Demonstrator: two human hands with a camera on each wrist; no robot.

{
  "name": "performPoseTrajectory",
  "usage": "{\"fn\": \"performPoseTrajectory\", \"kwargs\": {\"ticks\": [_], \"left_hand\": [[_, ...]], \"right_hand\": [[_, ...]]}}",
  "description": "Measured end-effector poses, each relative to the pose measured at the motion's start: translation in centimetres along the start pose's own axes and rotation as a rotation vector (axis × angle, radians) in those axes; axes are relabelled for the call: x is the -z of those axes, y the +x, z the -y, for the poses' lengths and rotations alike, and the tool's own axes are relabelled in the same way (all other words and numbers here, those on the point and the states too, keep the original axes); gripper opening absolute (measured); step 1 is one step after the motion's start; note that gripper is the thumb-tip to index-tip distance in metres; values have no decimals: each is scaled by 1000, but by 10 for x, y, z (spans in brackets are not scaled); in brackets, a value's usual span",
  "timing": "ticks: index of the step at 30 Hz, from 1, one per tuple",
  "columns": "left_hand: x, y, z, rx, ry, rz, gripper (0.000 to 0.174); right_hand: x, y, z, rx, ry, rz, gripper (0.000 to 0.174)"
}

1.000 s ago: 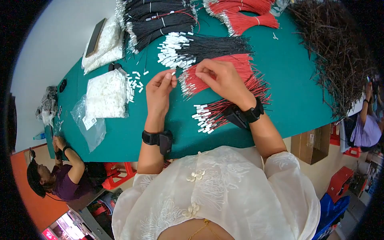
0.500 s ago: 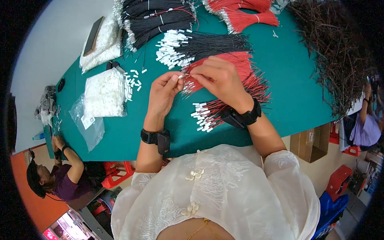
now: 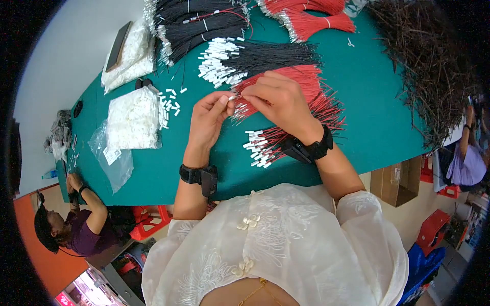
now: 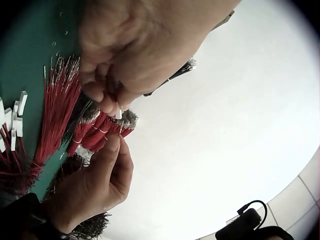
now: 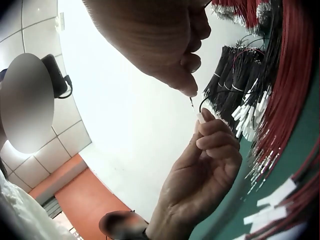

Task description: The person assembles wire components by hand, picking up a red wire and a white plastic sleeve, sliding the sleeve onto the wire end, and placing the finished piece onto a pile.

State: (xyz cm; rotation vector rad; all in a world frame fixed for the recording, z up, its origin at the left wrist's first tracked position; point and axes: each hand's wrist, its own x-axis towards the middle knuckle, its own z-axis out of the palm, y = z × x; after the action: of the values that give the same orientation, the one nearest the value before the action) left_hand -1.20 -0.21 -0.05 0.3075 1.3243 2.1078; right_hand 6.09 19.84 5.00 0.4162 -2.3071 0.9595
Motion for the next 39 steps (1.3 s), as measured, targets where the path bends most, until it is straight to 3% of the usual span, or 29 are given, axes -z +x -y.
{"fn": "performPoseTrajectory", "kwargs": {"ticks": [22,35,39], "left_hand": [[-5,-2,0,-59,180,-16,19],[-7,-4,-1,-109,274,-33,17],[-13,-6,-2,-140,318,-83,16]], "right_hand": [[0,-1,6,-142,16,45,6],[-11,-5,2,-53,-7,25,8],[-10,-6,5,-137,44,32,7]]}}
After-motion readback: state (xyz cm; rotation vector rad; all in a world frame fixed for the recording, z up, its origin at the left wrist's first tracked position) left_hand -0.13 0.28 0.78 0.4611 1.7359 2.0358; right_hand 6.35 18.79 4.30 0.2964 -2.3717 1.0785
